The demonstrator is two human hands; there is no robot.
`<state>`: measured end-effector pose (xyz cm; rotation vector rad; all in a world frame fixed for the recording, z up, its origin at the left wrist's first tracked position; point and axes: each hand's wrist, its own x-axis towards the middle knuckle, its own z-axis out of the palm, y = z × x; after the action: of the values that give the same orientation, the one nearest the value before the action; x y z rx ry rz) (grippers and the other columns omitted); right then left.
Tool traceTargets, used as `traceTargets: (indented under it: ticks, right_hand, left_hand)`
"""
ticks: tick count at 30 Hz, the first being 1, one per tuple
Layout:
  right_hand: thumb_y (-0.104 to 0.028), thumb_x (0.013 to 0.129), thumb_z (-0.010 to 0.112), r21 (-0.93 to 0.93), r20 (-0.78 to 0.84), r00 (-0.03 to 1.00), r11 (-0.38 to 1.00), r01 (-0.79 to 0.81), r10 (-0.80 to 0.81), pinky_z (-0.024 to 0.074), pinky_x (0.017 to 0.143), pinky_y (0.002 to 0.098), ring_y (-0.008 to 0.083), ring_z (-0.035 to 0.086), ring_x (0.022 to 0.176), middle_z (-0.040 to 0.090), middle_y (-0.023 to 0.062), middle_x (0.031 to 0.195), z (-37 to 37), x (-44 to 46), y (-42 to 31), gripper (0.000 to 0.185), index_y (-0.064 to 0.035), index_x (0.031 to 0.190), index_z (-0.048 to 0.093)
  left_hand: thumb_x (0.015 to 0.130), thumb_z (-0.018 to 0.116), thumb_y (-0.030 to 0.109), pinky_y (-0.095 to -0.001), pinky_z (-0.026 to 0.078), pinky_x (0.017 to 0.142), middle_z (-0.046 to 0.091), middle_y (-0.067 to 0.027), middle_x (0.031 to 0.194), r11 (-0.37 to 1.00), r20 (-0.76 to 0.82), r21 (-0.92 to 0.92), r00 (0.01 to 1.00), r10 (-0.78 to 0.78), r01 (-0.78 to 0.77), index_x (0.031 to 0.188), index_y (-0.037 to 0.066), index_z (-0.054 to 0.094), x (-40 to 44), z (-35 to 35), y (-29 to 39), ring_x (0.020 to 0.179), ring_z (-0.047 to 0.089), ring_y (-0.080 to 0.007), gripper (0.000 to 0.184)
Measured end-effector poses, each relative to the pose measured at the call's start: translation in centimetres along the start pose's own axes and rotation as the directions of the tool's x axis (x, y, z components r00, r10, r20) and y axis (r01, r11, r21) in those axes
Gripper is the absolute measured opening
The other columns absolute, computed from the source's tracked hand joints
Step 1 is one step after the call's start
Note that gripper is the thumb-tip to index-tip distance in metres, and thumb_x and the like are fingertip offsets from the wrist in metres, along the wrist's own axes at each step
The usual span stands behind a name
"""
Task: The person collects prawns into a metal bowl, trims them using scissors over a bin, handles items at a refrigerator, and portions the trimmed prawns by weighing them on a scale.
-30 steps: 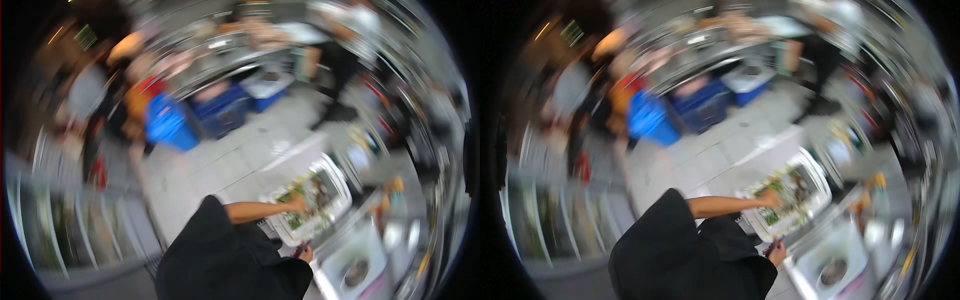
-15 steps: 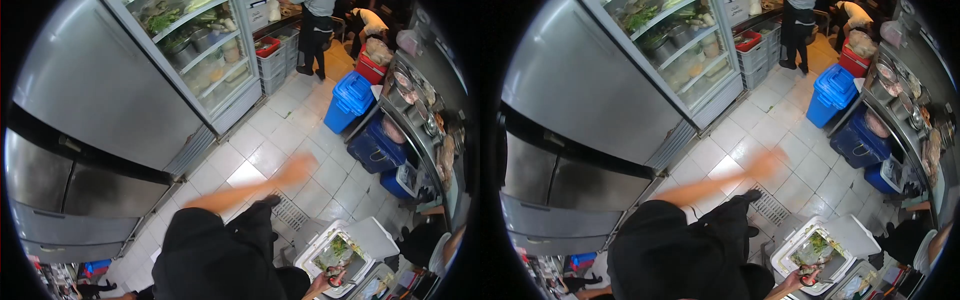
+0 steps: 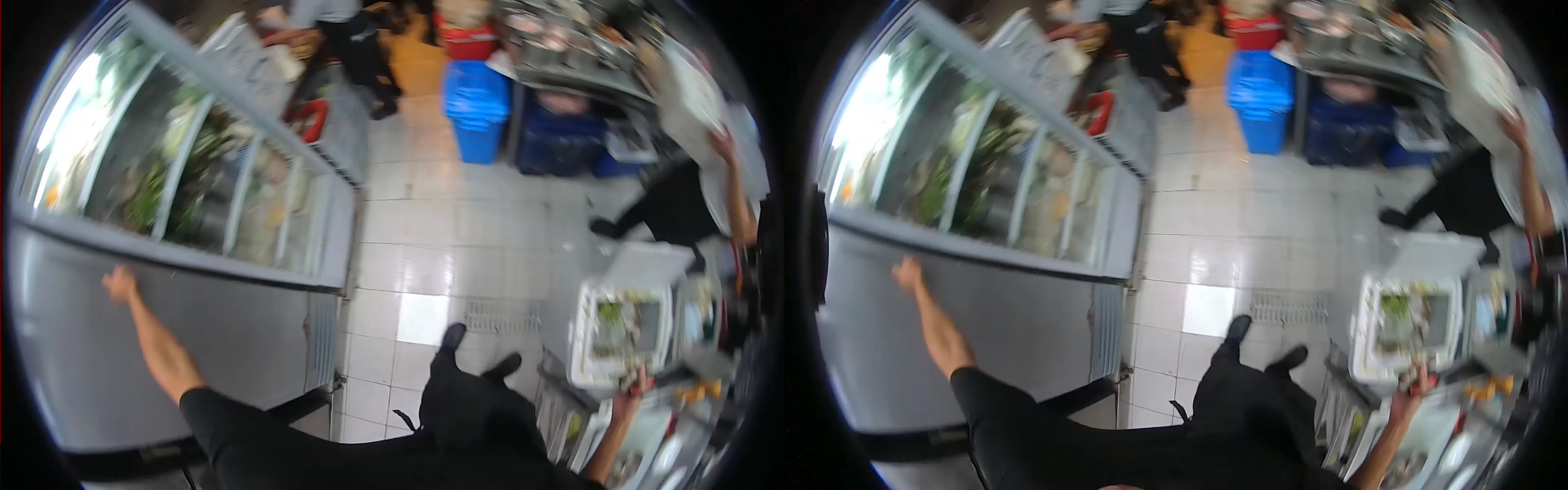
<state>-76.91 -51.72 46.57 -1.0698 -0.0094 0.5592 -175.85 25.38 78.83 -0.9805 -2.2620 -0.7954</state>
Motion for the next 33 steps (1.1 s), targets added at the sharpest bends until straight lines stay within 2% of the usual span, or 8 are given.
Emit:
traceTargets:
  ticks: [9,11,15,19,23,25,29,33]
  right_hand:
    - [-0.031,0.094,0.06,-0.168,-0.019,0.98,0.967,0.19,-0.196,0.0423,0.1,0.0343,0.0188,0.057,0.115,0.063,0.0063,0.121,2.1,-4.1,-2.8,0.039,-0.0029,0.122,0.063]
    - [-0.035,0.091,0.063,-0.266,-0.083,0.951,0.926,0.267,-0.298,0.0361,0.105,0.0354,0.0197,0.053,0.12,0.062,0.007,0.121,2.1,-3.5,-2.8,0.043,-0.0004,0.117,0.066]
    - [0.0,0.085,0.069,0.05,-0.318,0.936,0.983,0.178,-0.153,0.0547,0.082,0.0359,0.0257,0.068,0.092,0.068,0.0161,0.1,6.9,-2.1,-6.0,0.02,-0.007,0.09,0.051]
    - [-0.013,0.092,0.062,-0.05,-0.189,0.909,0.929,0.368,-0.37,0.0491,0.092,0.0351,0.021,0.064,0.101,0.068,0.01,0.102,6.1,-2.9,-5.1,0.019,-0.0037,0.109,0.062]
    - [-0.018,0.096,0.055,-0.301,0.081,0.925,0.876,0.377,-0.371,0.0428,0.102,0.0377,0.0236,0.057,0.115,0.062,0.0132,0.12,2.4,-2.8,-4.1,0.034,0.0011,0.123,0.061]
    - [-0.016,0.096,0.056,-0.414,0.072,0.916,0.824,0.387,-0.395,0.0439,0.101,0.0376,0.0243,0.058,0.114,0.061,0.0144,0.122,3.9,-4.0,-4.9,0.032,0.0034,0.121,0.061]
    - [-0.022,0.096,0.061,-0.315,-0.128,0.944,0.915,0.251,-0.303,0.0474,0.094,0.0324,0.0207,0.062,0.104,0.064,0.0136,0.113,-0.9,-5.2,-6.2,0.036,0.0054,0.119,0.062]
    - [-0.024,0.097,0.061,-0.165,-0.112,0.991,0.985,0.051,-0.07,0.0485,0.087,0.0291,0.0164,0.061,0.1,0.064,0.011,0.11,-2.1,-3.9,-6.7,0.035,0.0036,0.118,0.061]
  left_hand:
    - [0.084,0.065,0.058,-0.0495,0.053,0.073,0.064,-0.0203,0.101,0.918,-0.49,0.203,0.776,0.396,-0.34,0.108,-0.003,0.059,-14.9,-9.0,3.0,0.09,0.065,-0.0363,0.066]
    - [0.084,0.065,0.053,-0.0407,0.051,0.072,0.064,-0.0236,0.104,0.883,-0.707,-0.065,0.646,0.289,-0.466,0.11,-0.003,0.062,-25.3,-14.7,8.5,0.083,0.064,-0.0317,0.062]
    - [0.091,0.055,0.028,-0.0363,0.049,0.085,0.062,-0.0173,0.116,0.303,-0.169,-0.819,0.709,0.684,-0.487,0.111,0.0,0.064,-59.0,-28.9,22.3,0.097,0.062,-0.028,0.035]
    - [0.091,0.055,0.012,-0.0365,0.045,0.099,0.059,-0.0132,0.127,-0.004,-0.075,-0.855,-0.115,0.991,0.518,0.117,0.001,0.063,-85.5,-43.9,27.0,0.112,0.058,-0.0266,0.03]
    - [0.089,0.069,0.032,-0.0434,0.039,0.105,0.057,-0.0234,0.127,0.048,-0.206,-0.617,-0.221,0.953,0.786,0.13,0.002,0.055,-96.2,-48.3,26.1,0.121,0.054,-0.0361,0.052]
    - [0.089,0.067,0.036,-0.0471,0.047,0.094,0.064,-0.0229,0.116,0.307,-0.016,-0.867,-0.637,0.77,0.393,0.124,0.007,0.061,-92.7,-43.4,24.6,0.108,0.06,-0.0401,0.047]
    - [0.092,0.053,0.033,-0.0542,0.032,0.101,0.052,-0.0192,0.131,0.221,0.782,-0.483,-0.304,0.543,-0.847,0.122,0.004,0.06,-89.3,-18.3,2.1,0.121,0.048,-0.0376,0.042]
    - [0.1,0.038,0.033,-0.0687,0.005,0.112,0.027,-0.0202,0.157,-0.097,0.969,0.132,0.107,0.223,-0.987,0.151,0.014,0.033,-74.7,-14.7,-12.5,0.145,0.02,-0.0447,0.054]
